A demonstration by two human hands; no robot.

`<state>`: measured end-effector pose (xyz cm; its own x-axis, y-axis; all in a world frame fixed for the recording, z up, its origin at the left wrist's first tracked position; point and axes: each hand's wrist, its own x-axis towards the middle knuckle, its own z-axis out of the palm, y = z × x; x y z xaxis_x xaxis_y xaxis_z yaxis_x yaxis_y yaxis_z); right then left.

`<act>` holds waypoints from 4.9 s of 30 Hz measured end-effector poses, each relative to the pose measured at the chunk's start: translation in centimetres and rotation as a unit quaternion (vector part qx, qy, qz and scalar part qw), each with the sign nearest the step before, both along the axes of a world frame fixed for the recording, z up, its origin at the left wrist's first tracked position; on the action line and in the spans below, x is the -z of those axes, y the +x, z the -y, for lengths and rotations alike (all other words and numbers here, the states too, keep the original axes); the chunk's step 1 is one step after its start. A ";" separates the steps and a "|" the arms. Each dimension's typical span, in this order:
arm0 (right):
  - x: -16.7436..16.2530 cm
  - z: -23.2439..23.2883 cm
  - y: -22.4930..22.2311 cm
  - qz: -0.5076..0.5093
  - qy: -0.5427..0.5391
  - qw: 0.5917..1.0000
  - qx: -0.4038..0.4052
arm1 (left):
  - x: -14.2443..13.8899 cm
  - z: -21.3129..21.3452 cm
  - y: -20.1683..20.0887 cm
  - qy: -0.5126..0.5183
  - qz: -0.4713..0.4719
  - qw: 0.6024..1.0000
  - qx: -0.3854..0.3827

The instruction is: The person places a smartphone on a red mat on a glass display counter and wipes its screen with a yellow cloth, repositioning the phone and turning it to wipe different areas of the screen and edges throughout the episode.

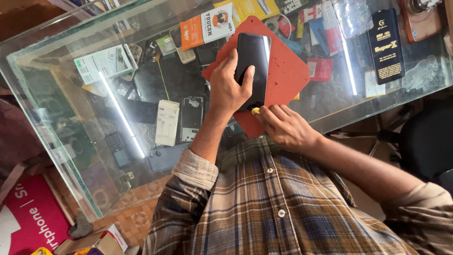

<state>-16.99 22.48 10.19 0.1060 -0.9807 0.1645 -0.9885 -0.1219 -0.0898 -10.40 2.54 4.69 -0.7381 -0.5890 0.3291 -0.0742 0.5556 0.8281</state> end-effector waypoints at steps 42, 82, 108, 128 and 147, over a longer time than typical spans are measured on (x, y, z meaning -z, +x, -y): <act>1.3 6.5 -4.4 0.164 -0.105 0.953 0.231 | -0.7 0.4 0.1 0.003 -0.007 1.000 0.016; 1.8 7.2 -7.7 0.187 -0.131 0.955 0.189 | -1.3 0.5 0.4 0.015 -0.003 1.000 0.022; 0.8 7.2 -8.1 0.236 -0.131 0.949 0.161 | -0.9 0.6 0.4 0.023 0.012 0.999 0.024; 1.1 3.3 -9.2 0.308 -0.197 0.902 0.228 | -2.8 1.6 1.4 -0.010 0.043 0.990 0.135; 2.2 1.1 -6.1 0.754 -0.235 0.563 0.243 | -5.0 -5.2 1.2 0.304 -0.062 0.943 0.122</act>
